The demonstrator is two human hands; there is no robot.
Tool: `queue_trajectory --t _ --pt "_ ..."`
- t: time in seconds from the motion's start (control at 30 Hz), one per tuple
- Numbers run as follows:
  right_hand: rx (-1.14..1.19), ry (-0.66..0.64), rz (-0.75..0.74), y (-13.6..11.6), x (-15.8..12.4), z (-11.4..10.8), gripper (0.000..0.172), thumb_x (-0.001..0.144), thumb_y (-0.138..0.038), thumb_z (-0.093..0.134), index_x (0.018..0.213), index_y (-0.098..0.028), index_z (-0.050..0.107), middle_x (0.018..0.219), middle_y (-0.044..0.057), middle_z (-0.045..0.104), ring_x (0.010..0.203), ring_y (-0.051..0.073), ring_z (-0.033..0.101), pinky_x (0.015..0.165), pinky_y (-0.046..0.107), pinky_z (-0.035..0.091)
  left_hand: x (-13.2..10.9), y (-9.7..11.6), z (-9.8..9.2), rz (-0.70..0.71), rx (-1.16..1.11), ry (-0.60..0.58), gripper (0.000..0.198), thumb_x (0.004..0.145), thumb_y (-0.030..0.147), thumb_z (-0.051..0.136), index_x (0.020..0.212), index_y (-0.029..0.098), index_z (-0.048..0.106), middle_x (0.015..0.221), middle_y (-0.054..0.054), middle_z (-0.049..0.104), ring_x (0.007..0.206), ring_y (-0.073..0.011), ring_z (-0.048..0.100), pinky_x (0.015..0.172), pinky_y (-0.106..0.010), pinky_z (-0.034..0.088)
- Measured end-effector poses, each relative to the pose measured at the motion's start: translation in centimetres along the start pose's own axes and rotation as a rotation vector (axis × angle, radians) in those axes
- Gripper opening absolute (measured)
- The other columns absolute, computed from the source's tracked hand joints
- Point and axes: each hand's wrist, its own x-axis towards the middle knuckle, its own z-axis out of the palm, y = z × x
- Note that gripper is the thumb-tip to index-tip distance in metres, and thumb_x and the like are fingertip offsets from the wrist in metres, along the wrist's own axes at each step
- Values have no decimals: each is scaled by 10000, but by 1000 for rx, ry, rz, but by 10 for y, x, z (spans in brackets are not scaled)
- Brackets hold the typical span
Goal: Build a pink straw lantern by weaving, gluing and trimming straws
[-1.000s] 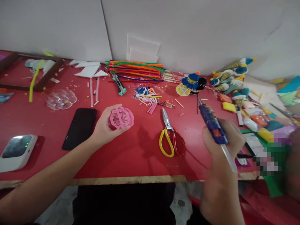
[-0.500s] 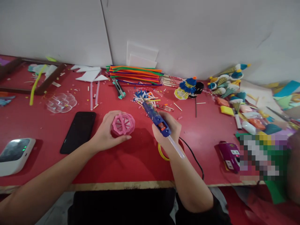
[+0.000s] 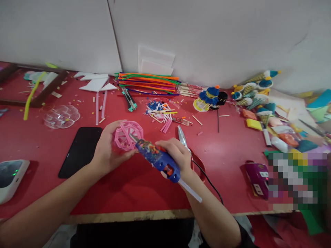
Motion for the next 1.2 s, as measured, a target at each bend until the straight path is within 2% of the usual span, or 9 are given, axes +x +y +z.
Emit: queue_trajectory --t 0.07,0.23,0.43,0.73,1.2 --pt "36 -64 -40 -1 1 -1 244 840 -231 650 1083 -215 663 822 30 688 719 175 658 651 287 533 1 2 -1 25 8 -2 745 790 369 817 1406 227 424 1388 -159 601 1295 -335 603 1082 -525 514" --pt "49 -137 -53 -2 0 -1 297 897 -271 615 1185 -203 638 951 72 704 849 205 677 733 319 560 4 5 -4 78 55 -17 692 818 333 778 1398 229 415 1387 -164 598 1306 -320 595 1085 -519 509" --pt "104 -161 -63 -1 0 0 279 807 -226 642 1085 -214 630 955 62 711 882 220 683 788 346 572 1 1 -1 83 133 60 687 798 425 793 1370 250 456 1434 -157 540 1314 -335 578 1072 -518 517" --pt "86 -106 -82 -7 10 3 181 727 -221 548 905 -229 579 752 14 631 670 178 619 612 314 532 0 2 -2 84 142 58 688 807 399 790 1391 270 449 1409 -139 533 1298 -324 571 1094 -513 499" --pt "56 -103 -27 -9 9 2 236 624 -157 521 843 -243 512 720 -8 552 616 158 551 557 291 476 1 3 -5 86 132 8 639 845 326 723 1412 250 439 1392 -151 546 1276 -326 548 1067 -523 484"
